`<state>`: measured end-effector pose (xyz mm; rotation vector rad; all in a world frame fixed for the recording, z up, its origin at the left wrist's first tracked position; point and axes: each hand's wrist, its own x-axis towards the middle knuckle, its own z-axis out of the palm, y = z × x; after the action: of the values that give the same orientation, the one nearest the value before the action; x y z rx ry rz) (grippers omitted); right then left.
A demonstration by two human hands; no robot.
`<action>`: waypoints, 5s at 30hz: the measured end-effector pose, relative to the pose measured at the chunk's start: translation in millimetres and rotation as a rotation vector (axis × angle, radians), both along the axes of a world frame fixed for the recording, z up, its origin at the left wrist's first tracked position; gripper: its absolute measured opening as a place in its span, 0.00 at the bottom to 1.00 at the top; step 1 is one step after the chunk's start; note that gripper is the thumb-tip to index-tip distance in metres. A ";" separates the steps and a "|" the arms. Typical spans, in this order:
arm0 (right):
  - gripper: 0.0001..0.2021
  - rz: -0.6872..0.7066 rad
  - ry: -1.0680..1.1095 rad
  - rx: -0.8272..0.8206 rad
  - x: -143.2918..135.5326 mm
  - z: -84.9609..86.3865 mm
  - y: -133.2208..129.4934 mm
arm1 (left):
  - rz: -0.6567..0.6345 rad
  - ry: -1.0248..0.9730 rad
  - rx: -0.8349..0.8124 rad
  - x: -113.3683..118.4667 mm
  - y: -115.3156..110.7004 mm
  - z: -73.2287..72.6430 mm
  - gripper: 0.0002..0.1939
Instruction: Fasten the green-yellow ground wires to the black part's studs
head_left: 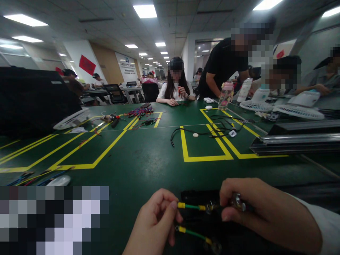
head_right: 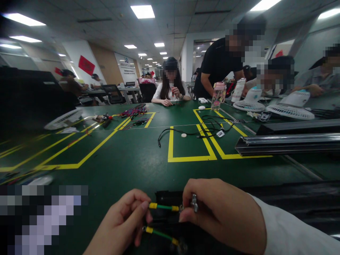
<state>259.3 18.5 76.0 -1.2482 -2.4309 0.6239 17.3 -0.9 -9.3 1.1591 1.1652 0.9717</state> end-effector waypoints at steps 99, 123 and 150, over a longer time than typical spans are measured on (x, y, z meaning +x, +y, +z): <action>0.06 -0.016 -0.131 0.161 -21.2 2.3 0.5 | -0.007 0.013 -0.009 -0.5 -2.4 2.1 0.09; 0.11 -0.222 0.037 0.124 -32.1 -4.4 2.4 | 0.019 0.004 -0.035 1.8 -0.5 2.1 0.10; 0.08 -0.147 -0.039 0.193 -38.1 0.7 4.5 | 0.005 -0.015 -0.036 1.1 -0.7 2.4 0.11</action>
<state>221.2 23.0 76.7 -1.3529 -2.3388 0.3184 18.4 -1.5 -6.9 1.1190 1.1695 0.9584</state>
